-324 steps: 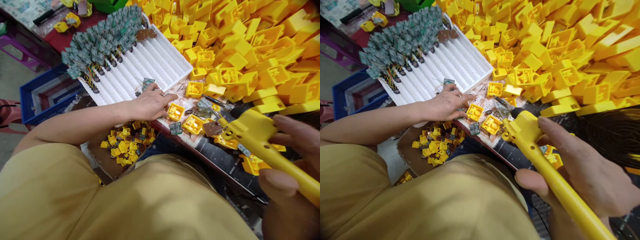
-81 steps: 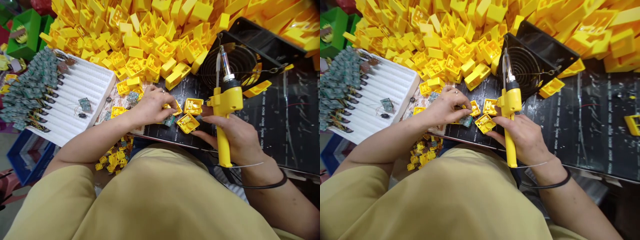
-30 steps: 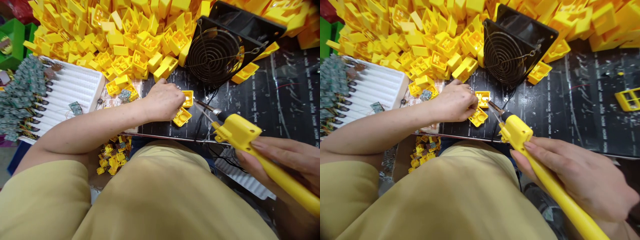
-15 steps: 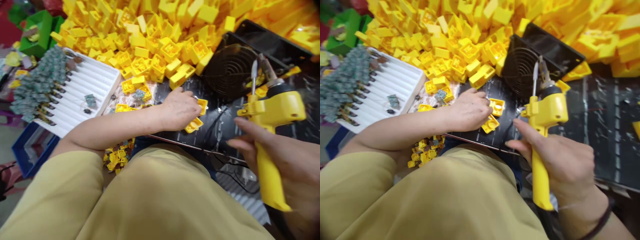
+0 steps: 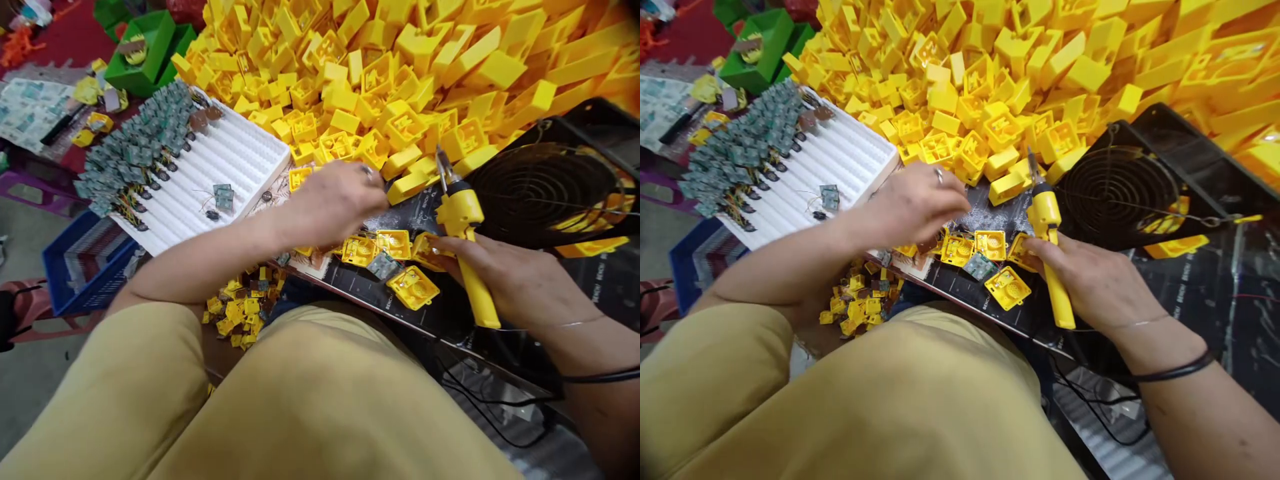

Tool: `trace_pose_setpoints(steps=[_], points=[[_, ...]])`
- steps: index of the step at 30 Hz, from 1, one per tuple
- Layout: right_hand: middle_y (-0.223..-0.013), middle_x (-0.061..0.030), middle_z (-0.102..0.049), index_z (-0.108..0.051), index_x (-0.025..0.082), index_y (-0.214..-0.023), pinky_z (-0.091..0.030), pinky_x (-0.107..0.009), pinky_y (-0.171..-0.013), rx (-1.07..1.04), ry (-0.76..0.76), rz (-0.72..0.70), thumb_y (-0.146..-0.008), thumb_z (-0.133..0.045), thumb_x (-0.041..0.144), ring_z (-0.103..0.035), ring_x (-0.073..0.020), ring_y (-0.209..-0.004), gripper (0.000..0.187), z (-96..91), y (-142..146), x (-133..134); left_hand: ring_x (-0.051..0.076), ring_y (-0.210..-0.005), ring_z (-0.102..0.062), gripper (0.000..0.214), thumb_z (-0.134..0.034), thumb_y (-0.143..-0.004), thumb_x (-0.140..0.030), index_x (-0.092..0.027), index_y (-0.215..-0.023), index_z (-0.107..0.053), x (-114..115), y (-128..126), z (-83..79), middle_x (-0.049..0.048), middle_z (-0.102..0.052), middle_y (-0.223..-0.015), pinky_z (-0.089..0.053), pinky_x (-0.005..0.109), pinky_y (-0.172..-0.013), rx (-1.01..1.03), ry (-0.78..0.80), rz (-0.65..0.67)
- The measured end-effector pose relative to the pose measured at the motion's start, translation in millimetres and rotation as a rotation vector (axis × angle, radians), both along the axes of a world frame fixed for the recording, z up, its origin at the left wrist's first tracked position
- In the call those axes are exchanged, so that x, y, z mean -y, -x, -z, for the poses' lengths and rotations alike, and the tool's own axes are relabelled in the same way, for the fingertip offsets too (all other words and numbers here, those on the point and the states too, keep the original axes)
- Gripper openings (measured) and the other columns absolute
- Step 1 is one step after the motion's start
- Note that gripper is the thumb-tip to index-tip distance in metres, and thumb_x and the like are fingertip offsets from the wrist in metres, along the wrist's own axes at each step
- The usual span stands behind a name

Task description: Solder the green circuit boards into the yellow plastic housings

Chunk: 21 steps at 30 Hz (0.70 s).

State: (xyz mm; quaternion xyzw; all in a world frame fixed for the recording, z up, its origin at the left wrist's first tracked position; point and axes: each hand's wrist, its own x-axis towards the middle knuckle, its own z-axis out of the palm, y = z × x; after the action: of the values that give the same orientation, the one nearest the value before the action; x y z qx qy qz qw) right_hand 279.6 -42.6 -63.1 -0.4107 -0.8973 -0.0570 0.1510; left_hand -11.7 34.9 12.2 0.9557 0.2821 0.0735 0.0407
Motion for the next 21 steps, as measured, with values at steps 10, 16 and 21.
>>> trace_pose_setpoints(steps=[10,16,21], points=[[-0.096,-0.005,-0.069,-0.055,0.02,-0.12,-0.051,-0.026,-0.057,-0.086,-0.177,0.09,-0.099,-0.063,0.032,-0.071,-0.0193,-0.081,0.026,-8.3,20.3,-6.4,0.02,-0.095,-0.066,0.014,-0.067,-0.081,-0.017,-0.022,-0.086,-0.079,-56.7,-7.7,1.7,0.0028,-0.074,-0.087,-0.046,0.029,-0.082,-0.551,0.142,0.099],[-0.1,-0.0083,-0.07,-0.053,0.019,-0.121,-0.058,-0.027,-0.069,-0.087,-0.088,-0.007,-0.104,-0.055,0.036,-0.071,-0.0193,-0.086,0.024,-10.5,17.1,-5.7,0.016,-0.094,-0.069,0.014,-0.064,-0.083,-0.023,-0.021,-0.09,-0.077,-65.4,10.1,-0.7,0.0001,-0.075,-0.091,-0.046,0.026,-0.085,-0.186,0.411,-0.013],[-0.1,-0.0087,-0.069,-0.051,0.02,-0.126,-0.058,-0.03,-0.069,-0.126,-0.12,0.051,-0.1,-0.062,0.036,-0.071,-0.0224,-0.09,0.032,-1.4,20.2,-15.4,0.014,-0.082,-0.068,0.017,-0.063,-0.085,-0.028,-0.017,-0.091,-0.074,-62.1,13.7,0.0,-0.0008,-0.071,-0.081,-0.049,0.026,-0.079,0.153,0.684,-0.12]])
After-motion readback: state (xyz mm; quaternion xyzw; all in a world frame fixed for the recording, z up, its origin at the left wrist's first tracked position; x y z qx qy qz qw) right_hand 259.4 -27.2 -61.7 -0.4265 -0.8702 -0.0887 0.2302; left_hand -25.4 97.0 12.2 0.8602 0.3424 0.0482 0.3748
